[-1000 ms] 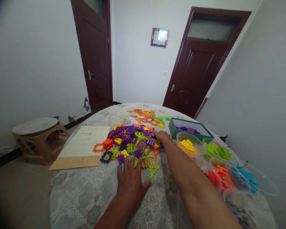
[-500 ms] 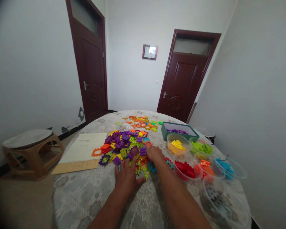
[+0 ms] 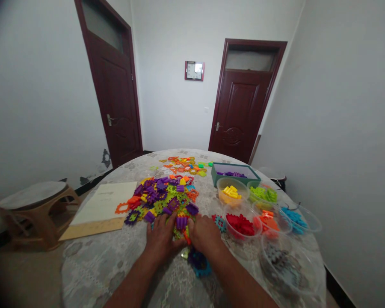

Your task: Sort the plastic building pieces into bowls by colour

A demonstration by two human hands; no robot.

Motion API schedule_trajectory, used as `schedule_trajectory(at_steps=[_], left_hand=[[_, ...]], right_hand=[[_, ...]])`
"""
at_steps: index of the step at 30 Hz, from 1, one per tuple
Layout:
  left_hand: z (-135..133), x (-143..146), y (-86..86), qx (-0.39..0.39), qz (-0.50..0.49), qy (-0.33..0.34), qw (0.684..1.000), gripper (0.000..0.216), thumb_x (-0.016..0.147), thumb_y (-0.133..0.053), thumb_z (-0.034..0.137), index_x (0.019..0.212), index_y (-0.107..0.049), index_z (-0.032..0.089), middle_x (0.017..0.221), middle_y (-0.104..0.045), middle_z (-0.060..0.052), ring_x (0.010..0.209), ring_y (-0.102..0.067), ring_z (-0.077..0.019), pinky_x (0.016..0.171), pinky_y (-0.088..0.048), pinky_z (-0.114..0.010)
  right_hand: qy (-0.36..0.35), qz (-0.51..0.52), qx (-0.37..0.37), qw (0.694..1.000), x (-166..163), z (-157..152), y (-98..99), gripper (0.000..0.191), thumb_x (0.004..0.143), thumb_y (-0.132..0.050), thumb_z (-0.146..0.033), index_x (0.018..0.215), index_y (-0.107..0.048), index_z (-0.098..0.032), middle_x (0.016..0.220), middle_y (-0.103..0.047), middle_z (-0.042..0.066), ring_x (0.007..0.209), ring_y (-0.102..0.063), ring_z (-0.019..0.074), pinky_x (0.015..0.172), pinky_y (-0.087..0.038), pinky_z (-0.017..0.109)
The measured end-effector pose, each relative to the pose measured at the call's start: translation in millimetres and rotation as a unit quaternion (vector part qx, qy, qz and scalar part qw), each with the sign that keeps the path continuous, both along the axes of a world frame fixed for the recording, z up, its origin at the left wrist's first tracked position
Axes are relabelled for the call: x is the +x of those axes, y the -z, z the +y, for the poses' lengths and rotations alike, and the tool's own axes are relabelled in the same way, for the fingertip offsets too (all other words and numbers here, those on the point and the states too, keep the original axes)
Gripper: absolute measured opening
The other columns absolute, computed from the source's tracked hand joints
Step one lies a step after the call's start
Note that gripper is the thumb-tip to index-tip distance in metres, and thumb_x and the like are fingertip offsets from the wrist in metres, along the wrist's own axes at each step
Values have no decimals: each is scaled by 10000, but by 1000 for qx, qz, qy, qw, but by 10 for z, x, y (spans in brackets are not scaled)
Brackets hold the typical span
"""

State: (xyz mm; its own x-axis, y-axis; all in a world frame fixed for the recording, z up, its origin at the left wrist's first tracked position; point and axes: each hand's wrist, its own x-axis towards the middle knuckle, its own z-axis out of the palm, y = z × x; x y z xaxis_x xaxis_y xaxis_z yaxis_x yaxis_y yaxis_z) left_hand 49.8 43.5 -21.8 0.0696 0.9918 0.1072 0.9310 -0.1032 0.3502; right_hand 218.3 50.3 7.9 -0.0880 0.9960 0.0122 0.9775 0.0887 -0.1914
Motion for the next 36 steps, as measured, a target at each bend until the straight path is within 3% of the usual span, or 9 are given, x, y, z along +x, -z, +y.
schedule_trajectory(at_steps=[5,10,15,19,23,29,33,36], left_hand=[[24,-5,-5,-2,3,29,1000,841,786,-755,504,1564,-522,284,1587,-522,-172,1501,-427,-382,1236,-197,-646],[73,-37,47,34,-10,51,998,598,871,-708,386,1457,-606,327,1492,-624,-121,1427,-520,-340,1240,-179,-645],[144,-79,134,84,-50,66,993,439,902,-711,352,1325,-686,240,1305,-713,-133,1254,-638,-311,1108,-424,-482],[190,-85,196,146,-82,83,982,347,925,-680,303,1253,-705,192,1241,-729,-147,1181,-664,-310,1039,-493,-447],[222,-83,227,176,-84,98,976,328,934,-652,277,1239,-695,163,1192,-736,-158,1156,-674,-319,1039,-507,-475],[127,-32,149,216,-85,163,959,403,905,-715,349,1274,-672,192,1239,-706,-150,1206,-634,-328,1088,-473,-530],[15,23,64,185,-70,254,947,496,879,-766,404,1340,-662,252,1359,-656,-131,1323,-562,-338,1157,-410,-546],[-4,30,44,145,-53,298,942,539,813,-834,404,1310,-678,264,1397,-636,-122,1332,-551,-345,1160,-406,-542]], right_hand=[[-48,33,17,998,134,-260,64,452,1090,-377,-380,1112,-754,-132,1140,-753,205,1101,-713,324,963,-502,413],[-39,70,79,994,238,-321,257,359,1078,-463,-394,1148,-738,-175,1165,-733,154,1146,-677,305,997,-492,399],[-67,113,126,983,340,-273,332,286,1054,-517,-334,1193,-716,-183,1201,-724,141,1158,-669,290,1025,-501,397],[-90,168,165,968,459,-223,324,359,1042,-415,-172,1286,-678,-147,1267,-719,148,1219,-659,252,1094,-478,365],[-66,119,122,983,552,-244,238,443,952,-441,-64,1323,-669,-144,1288,-713,164,1220,-668,254,1060,-492,348],[-39,20,40,998,600,-360,60,369,987,-501,-183,1312,-668,-135,1222,-735,207,1090,-722,308,915,-519,381],[-63,64,5,996,587,-376,85,382,969,-594,-281,1330,-650,-167,1177,-755,168,1070,-726,305,904,-516,372],[-86,121,28,988,557,-339,172,418,925,-646,-241,1336,-647,-164,1234,-732,167,1147,-694,296,984,-499,372]])
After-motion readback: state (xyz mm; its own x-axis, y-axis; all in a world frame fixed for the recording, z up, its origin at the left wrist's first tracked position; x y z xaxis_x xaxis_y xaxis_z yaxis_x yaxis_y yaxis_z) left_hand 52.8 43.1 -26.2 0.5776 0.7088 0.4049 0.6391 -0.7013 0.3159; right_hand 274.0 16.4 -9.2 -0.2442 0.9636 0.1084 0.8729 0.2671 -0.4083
